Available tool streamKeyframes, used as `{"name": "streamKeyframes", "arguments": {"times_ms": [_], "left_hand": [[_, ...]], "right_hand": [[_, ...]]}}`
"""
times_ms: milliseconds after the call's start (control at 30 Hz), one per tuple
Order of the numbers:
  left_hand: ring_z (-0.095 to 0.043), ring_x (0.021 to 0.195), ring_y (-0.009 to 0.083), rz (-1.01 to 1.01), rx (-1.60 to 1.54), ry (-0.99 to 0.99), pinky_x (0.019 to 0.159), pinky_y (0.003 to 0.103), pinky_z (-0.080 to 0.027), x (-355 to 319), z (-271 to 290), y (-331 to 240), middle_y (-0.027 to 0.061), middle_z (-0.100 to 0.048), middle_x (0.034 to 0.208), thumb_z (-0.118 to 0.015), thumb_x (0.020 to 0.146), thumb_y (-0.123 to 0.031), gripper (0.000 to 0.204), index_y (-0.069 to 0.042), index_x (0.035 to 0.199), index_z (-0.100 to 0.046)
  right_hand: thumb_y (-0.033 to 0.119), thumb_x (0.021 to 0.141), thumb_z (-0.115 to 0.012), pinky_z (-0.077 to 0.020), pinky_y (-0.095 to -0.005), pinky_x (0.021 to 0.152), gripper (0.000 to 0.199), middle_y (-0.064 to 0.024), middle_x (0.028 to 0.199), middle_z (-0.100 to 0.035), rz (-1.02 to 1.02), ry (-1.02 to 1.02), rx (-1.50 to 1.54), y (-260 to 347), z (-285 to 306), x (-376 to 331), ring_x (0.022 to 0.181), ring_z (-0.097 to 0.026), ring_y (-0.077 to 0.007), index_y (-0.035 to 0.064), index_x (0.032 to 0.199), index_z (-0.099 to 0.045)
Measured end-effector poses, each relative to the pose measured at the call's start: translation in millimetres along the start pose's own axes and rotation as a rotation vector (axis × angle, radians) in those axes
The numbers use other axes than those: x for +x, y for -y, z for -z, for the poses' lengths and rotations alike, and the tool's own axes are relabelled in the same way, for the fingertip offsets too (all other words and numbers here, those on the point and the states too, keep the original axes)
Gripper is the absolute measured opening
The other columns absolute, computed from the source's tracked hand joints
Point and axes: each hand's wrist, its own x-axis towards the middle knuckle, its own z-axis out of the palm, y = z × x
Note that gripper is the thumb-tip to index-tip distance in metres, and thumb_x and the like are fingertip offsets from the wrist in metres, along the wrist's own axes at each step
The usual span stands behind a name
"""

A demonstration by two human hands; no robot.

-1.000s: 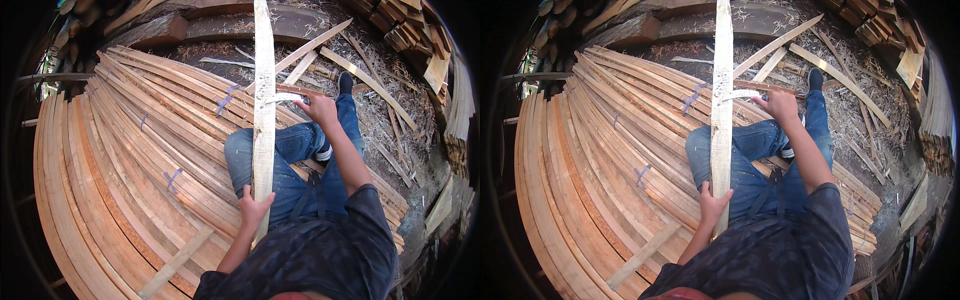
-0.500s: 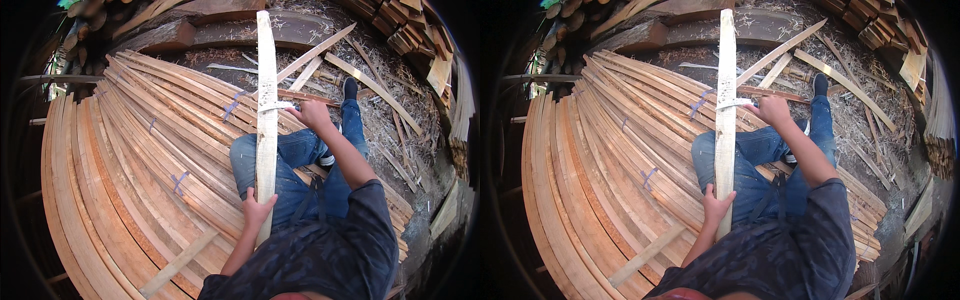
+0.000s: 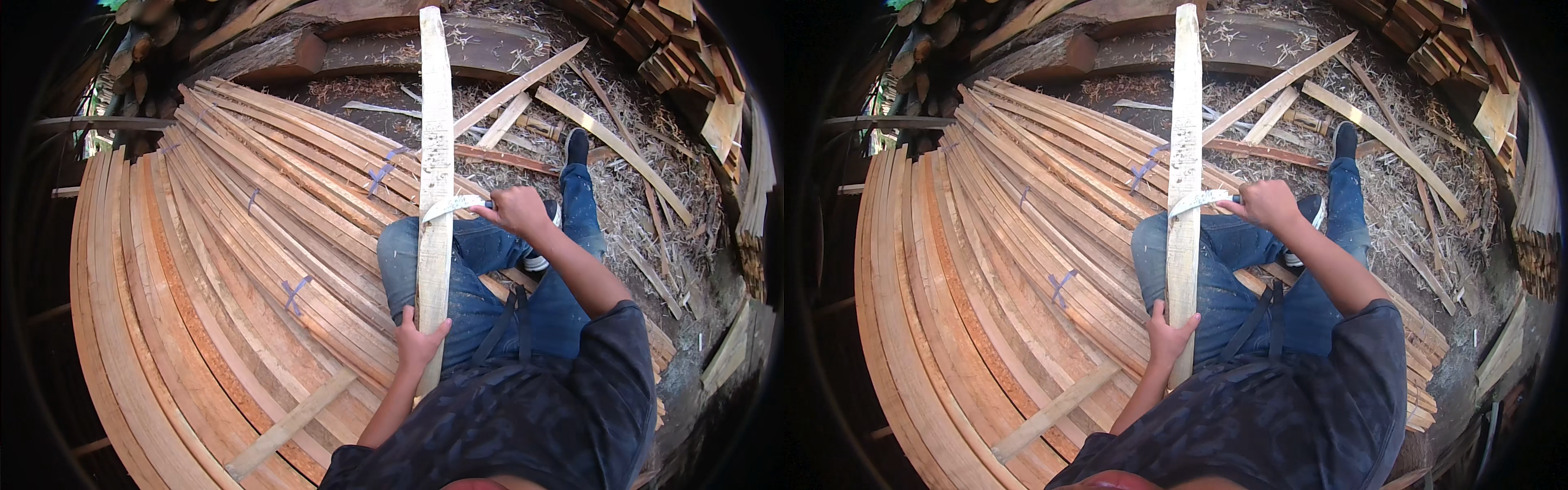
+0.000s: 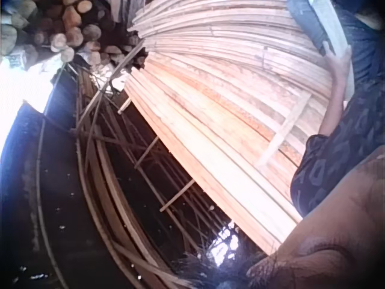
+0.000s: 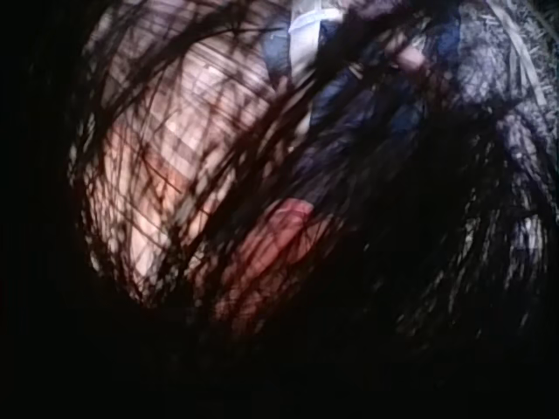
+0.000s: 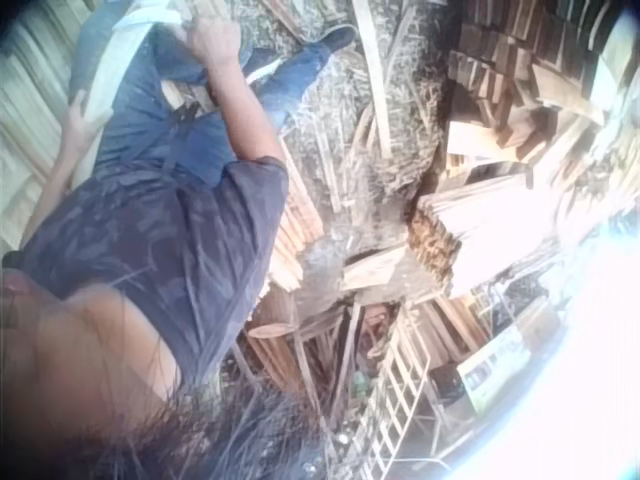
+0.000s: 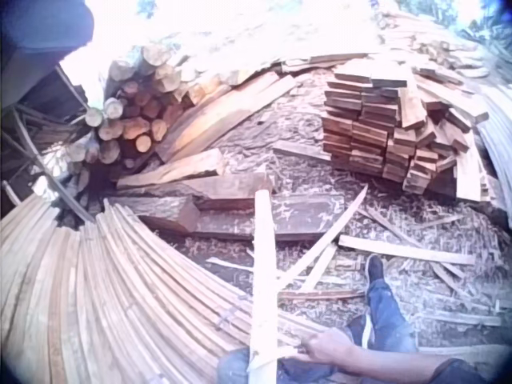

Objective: The person sits on the ground and uses a curved knife to shave thin strips from a long wooden plank. They hold the plank with their left hand and repeatedly scrape the blade along its length to remove wood shavings.

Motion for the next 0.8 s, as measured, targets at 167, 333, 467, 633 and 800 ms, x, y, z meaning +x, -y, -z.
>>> {"name": "streamKeyframes", "arguments": {"times_ms": [167, 333, 467, 633, 800], "left_hand": [[-0.068, 0.077, 0.0252, 0.021, -0.08, 0.01, 0.07, 0.036, -0.053, 0, -2, -1, 0.0188, -0.068, 0.083, -0.086, 0.07, -0.026, 0.05, 0.002, 0.094, -0.052], [-0.068, 0.076, 0.0344, 0.007, 0.005, -0.017, 0.067, 0.04, -0.053, 3, -4, 5, 0.0228, -0.067, 0.079, -0.085, 0.068, -0.035, 0.056, 0.001, 0.095, -0.052], [-0.069, 0.076, 0.0389, -0.01, -0.05, -0.015, 0.065, 0.043, -0.053, 0, -4, 15, 0.0247, -0.067, 0.078, -0.085, 0.067, -0.04, 0.06, 0.001, 0.096, -0.051], [-0.069, 0.076, 0.0383, -0.043, -0.031, -0.015, 0.065, 0.043, -0.053, -1, -5, 7, 0.0244, -0.067, 0.079, -0.084, 0.067, -0.041, 0.062, 0.001, 0.097, -0.051], [-0.07, 0.076, 0.0374, -0.023, 0.018, -0.023, 0.066, 0.043, -0.053, 0, -2, 12, 0.0247, -0.067, 0.079, -0.084, 0.067, -0.042, 0.063, 0.002, 0.099, -0.051]], "right_hand": [[0.071, 0.086, -0.049, -0.0476, -0.041, 0.043, 0.071, -0.0134, 0.048, -0.056, 0.134, -0.036, -0.076, -1, -16, -1, 0.043, -0.059, -0.0313, 0.0075, 0.056, -0.062], [0.07, 0.086, -0.05, -0.0472, -0.0411, 0.042, 0.07, -0.0134, 0.049, -0.058, 0.019, -0.06, 0.021, -2, -33, -9, 0.043, -0.06, -0.03, 0.0068, 0.057, -0.061], [0.066, 0.088, -0.051, -0.0504, -0.042, 0.048, 0.067, -0.0152, 0.052, -0.06, 0.347, 0.07, -0.037, 25, -11, -23, 0.049, -0.063, -0.0319, 0.0054, 0.061, -0.064], [0.063, 0.089, -0.052, -0.0531, -0.0454, 0.058, 0.065, -0.0191, 0.064, -0.065, -0.514, -0.234, -0.091, -91, 4, 37, 0.063, -0.067, -0.0356, 0.0029, 0.072, -0.071], [0.065, 0.085, -0.057, -0.0524, -0.0434, 0.055, 0.064, -0.0151, 0.054, -0.06, -0.089, -0.076, 0.085, -18, 8, -8, 0.053, -0.063, -0.0353, 0.0043, 0.067, -0.067]]}}
